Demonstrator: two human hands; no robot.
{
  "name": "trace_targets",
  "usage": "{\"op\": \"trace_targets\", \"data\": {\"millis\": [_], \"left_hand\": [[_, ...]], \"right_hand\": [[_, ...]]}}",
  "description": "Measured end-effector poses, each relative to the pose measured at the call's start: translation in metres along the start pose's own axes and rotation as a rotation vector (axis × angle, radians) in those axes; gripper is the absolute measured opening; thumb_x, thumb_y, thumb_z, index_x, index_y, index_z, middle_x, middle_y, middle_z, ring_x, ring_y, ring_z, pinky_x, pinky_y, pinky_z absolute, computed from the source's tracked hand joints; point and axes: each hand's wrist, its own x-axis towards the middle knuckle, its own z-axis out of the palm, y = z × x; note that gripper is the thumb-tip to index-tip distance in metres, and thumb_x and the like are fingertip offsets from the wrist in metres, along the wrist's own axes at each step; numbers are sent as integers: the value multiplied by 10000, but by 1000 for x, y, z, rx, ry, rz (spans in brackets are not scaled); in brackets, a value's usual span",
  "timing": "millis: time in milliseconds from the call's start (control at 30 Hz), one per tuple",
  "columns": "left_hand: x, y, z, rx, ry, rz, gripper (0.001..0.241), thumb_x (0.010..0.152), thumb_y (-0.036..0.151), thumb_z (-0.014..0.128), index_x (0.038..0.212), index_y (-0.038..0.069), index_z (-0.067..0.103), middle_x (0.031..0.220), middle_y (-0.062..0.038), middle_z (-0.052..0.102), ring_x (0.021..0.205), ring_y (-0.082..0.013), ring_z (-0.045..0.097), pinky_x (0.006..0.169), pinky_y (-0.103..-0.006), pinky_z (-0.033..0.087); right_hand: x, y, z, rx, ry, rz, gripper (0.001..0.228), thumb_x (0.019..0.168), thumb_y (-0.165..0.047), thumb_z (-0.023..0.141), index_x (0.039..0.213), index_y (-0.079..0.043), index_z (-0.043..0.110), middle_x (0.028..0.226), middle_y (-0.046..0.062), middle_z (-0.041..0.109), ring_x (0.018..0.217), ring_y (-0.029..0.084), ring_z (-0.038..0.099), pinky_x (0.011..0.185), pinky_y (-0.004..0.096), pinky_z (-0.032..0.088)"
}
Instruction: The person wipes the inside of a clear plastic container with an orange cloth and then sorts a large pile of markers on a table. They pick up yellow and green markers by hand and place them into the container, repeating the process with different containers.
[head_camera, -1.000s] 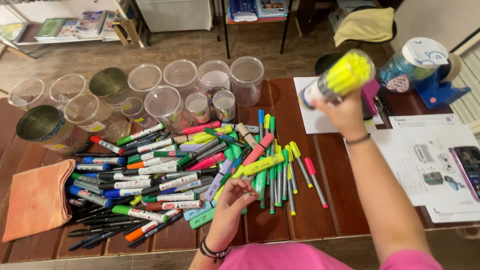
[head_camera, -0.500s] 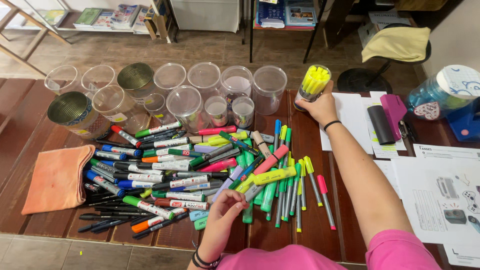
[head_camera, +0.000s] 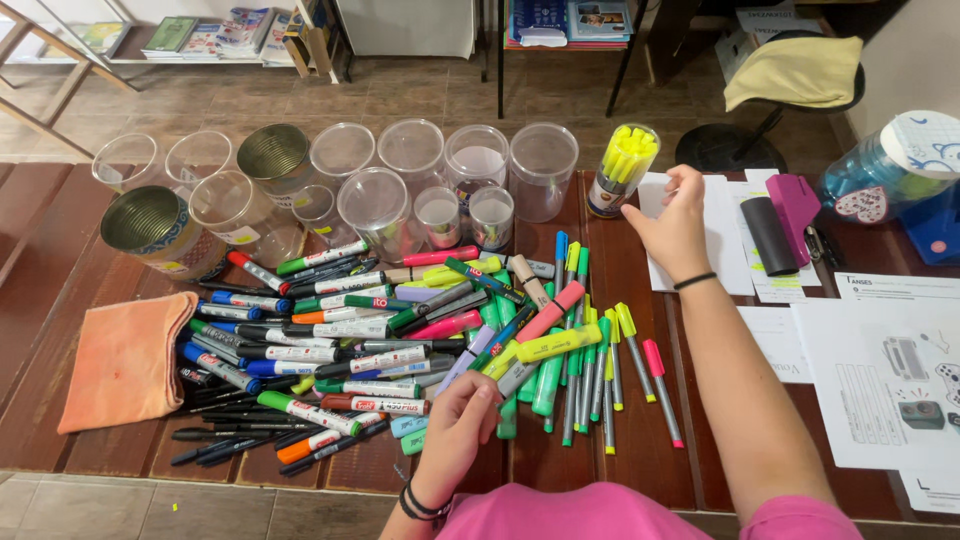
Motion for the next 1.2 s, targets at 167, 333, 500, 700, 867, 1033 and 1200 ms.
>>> {"op": "trace_targets", "data": {"millis": [167, 333, 500, 700, 867, 1033, 1200], "left_hand": [[-4, 5, -1, 117, -118, -2, 184, 1023, 207, 589, 885, 84, 586, 589, -36, 541, 532, -105, 502, 526, -245, 395], [-19, 15, -14, 144, -131, 65, 167, 1011, 192, 598, 892, 75, 590, 651, -43, 598, 593, -123, 578, 603, -254, 473], [-31, 13, -29, 88, -68, 24, 163, 1009, 178, 596, 890, 67, 602, 639, -57, 599, 604, -133, 558, 599, -263, 466], [-30, 12, -26, 56, -3, 35, 114, 981, 114, 595, 881, 60, 609, 652, -61, 593, 623, -140, 561, 614, -268, 462], [-4, 25, -9, -175, 144, 218, 699, 813, 2, 794, 1400, 145, 442, 1394, -109, 529, 1221, -285, 576, 999, -384, 552], [-5, 30, -17, -555, 145, 231, 880, 769, 48, 823, 1500, 125, 339, 1465, -141, 418, 1295, -328, 522, 929, -536, 623], [-28, 0, -70, -521, 388, 367, 709, 729, 20, 841, 1361, 50, 523, 1283, -191, 611, 1157, -260, 604, 943, -382, 541]], "right_hand": [[-22, -92, 19, 135, -484, 79, 489, 837, -257, 827, 1245, -92, 614, 1205, 84, 670, 1001, 195, 661, 817, 325, 572], [-20, -130, 81, -111, -512, 104, 830, 744, -601, 803, 1374, -135, 532, 1320, 39, 670, 1092, 240, 645, 872, 439, 502], [-21, -149, 100, -137, -453, 167, 768, 739, -611, 793, 1332, -200, 528, 1335, 89, 666, 1197, 365, 625, 911, 533, 481], [-39, -165, 52, 66, -226, -7, 622, 760, -438, 855, 1244, -136, 608, 1246, 70, 692, 1110, 311, 661, 858, 437, 504], [-68, -169, 6, 708, -483, 159, 698, 772, -349, 796, 1356, -71, 533, 1204, 122, 665, 918, 185, 700, 664, 233, 566], [-117, -192, 7, 806, -666, 49, 654, 778, -259, 825, 1344, -78, 551, 1257, 51, 633, 1028, 121, 645, 823, 241, 542], [-139, -236, 27, 587, -848, -115, 904, 701, -542, 784, 1453, -141, 482, 1439, 4, 585, 945, 34, 618, 502, 148, 435]]}}
